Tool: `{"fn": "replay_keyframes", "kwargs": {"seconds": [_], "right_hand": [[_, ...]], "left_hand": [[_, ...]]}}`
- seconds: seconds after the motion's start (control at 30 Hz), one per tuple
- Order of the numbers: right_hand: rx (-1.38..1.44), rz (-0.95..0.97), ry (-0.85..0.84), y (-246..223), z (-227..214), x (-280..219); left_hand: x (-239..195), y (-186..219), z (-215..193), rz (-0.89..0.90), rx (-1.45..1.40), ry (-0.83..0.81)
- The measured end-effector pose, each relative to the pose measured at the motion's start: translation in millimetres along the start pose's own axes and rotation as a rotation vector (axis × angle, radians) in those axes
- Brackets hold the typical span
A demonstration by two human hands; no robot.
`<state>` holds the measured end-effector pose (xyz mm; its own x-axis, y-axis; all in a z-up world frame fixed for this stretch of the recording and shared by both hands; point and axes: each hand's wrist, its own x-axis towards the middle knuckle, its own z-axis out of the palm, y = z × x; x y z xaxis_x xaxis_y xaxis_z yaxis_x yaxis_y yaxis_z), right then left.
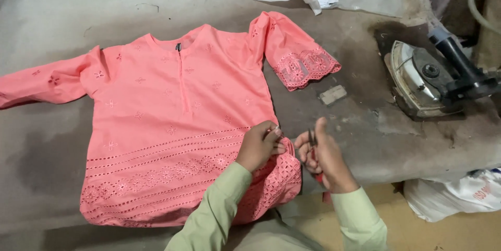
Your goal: The person folds a pink long-sleeved shirt on a black surface, then moves it to a table to trim loose threads from the collar, sleeves, and hem using small scissors. They smooth the fabric and continue trimming threads along the decorative lace edges.
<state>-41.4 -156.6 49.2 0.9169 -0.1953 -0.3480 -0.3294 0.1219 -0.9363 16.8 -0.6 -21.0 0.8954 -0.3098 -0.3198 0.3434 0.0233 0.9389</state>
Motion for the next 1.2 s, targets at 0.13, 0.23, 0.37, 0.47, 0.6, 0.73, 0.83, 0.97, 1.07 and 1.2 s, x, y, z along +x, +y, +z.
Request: {"fn": "replay_keyframes", "kwargs": {"seconds": [0.13, 0.23, 0.37, 0.47, 0.6, 0.73, 0.83, 0.97, 1.07, 1.2], "right_hand": [[0.13, 0.094, -0.185, 19, 5, -20], [0.002, 0.069, -0.23, 39, 10, -24], [-0.544, -0.166, -0.126, 52, 21, -28], [-0.714, -0.16, -0.019, 57, 26, -24], [-0.835, -0.18, -0.009, 62, 29, -20], [-0.804, -0.233, 0.013, 64, 31, -19], [-0.802, -0.227, 0.011, 66, 31, -19], [-0.808, -0.245, 0.015, 64, 31, -21], [-0.803, -0.213, 0.008, 58, 33, -23], [-0.832, -0.177, 0.039, 62, 32, -19]], "left_hand": [[-10, -8, -6, -0.003, -0.214, 0.007], [-16, -20, -11, 0.08, -0.292, -0.017], [-35, -14, -11, 0.209, -0.18, -0.027], [-38, -21, -11, 0.312, -0.092, -0.035], [-46, -24, -13, 0.392, 0.059, 0.015], [-49, -32, -11, 0.376, -0.027, 0.036], [-50, -34, -11, 0.361, -0.082, 0.03], [-52, -33, -10, 0.37, -0.089, 0.022], [-52, -34, -11, 0.444, 0.031, 0.023], [-55, -30, -10, 0.493, 0.039, -0.026]]}}
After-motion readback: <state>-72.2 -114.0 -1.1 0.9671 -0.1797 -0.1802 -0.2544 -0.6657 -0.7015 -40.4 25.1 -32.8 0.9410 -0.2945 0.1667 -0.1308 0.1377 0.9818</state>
